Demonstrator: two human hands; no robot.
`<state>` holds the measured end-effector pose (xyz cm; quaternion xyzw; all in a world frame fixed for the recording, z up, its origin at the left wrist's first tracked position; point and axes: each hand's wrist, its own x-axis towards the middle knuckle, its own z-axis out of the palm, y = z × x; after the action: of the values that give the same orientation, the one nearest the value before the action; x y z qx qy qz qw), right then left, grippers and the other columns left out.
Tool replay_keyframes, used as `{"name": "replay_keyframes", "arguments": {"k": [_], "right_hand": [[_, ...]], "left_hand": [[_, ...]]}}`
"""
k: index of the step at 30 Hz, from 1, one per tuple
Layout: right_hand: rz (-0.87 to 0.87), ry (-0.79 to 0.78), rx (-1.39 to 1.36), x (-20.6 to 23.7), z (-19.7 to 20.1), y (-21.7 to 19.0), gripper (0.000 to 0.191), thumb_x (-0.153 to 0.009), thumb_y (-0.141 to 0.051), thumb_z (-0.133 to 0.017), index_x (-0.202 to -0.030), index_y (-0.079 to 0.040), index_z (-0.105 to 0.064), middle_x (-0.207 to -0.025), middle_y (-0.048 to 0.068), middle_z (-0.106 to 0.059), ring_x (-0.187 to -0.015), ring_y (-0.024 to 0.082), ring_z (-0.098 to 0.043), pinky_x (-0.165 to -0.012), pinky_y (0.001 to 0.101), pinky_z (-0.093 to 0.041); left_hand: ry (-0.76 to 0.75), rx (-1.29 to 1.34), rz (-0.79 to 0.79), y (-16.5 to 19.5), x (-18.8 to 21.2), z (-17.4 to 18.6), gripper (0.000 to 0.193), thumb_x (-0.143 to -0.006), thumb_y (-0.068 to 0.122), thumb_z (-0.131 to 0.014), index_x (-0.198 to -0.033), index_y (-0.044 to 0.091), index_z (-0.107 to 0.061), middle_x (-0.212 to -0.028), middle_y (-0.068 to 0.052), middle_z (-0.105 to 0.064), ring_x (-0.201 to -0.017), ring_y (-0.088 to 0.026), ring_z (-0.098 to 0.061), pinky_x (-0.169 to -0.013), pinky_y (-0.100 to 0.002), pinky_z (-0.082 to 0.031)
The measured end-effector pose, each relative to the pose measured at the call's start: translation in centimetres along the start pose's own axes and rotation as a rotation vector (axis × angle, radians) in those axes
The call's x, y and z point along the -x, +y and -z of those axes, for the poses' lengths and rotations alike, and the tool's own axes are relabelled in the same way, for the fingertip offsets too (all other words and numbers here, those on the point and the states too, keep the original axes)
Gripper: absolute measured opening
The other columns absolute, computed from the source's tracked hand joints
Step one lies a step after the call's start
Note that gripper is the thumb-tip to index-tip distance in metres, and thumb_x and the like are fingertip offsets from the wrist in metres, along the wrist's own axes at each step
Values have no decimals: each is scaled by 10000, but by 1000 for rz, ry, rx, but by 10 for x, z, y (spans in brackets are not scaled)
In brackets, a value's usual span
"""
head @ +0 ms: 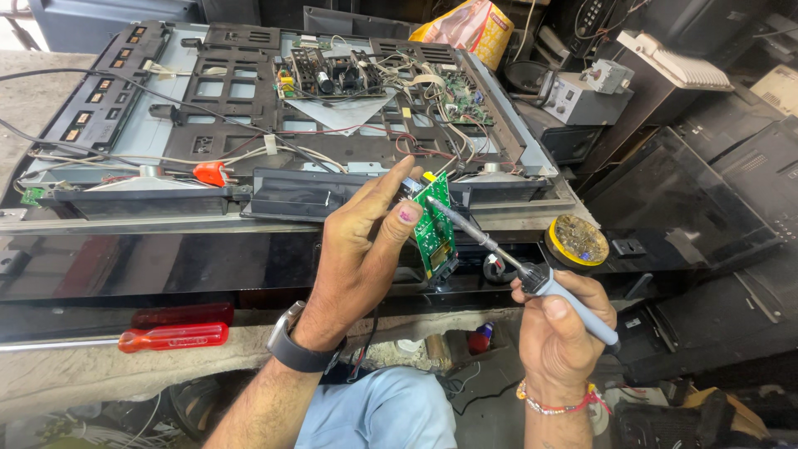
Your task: The person uses a soldering iron to solder components on a small green circuit board. They repeatedly heat solder joints and apply solder, occasionally rotating the board to access different sides. The work is performed over a disassembled television chassis in a cluttered electronics repair workspace.
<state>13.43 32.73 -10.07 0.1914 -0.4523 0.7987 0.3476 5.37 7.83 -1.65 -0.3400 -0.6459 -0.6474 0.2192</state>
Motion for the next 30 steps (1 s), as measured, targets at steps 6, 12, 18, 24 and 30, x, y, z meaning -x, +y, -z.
{"name": "replay_keyframes", "arguments": {"k": [6,12,18,24,30], "right_hand": [[-3,-3,-16,0,1,1,244,-938,-46,-766,-1158,38,-703,-1029,215,-735,-906,310,-720,-880,454,-593],[-12,0,-13,1,1,0,249,-930,-48,-769,-1158,28,-703,-1024,219,-736,-906,319,-724,-921,476,-597],[32,-45,74,-1,-1,-7,258,-914,-20,-767,-1161,32,-715,-1024,208,-734,-923,296,-729,-909,450,-607],[111,-117,222,-8,2,-33,275,-914,45,-772,-1182,76,-723,-1148,211,-712,-1035,226,-696,-1026,323,-542],[84,-214,251,-22,5,-62,262,-927,46,-765,-1184,83,-732,-1147,213,-712,-1040,237,-701,-1021,332,-554]], "left_hand": [[-5,37,23,1,-1,0,470,-1067,252,-619,-1464,7,-560,-1366,-153,-696,-1214,-188,-687,-1041,-302,-547],[-12,57,85,1,-1,-1,471,-1048,257,-615,-1459,32,-568,-1362,-135,-700,-1083,-154,-703,-944,-282,-579],[-8,64,40,2,-1,0,474,-1062,269,-625,-1466,29,-564,-1380,-143,-692,-1160,-157,-699,-981,-286,-577],[18,31,118,6,-2,-4,462,-1009,263,-658,-1407,31,-620,-1312,-148,-733,-1046,-175,-719,-919,-291,-587],[60,-91,-158,15,-1,-7,319,-1032,125,-672,-1322,-8,-667,-1336,-212,-715,-1158,-255,-737,-1022,-328,-559]]}}
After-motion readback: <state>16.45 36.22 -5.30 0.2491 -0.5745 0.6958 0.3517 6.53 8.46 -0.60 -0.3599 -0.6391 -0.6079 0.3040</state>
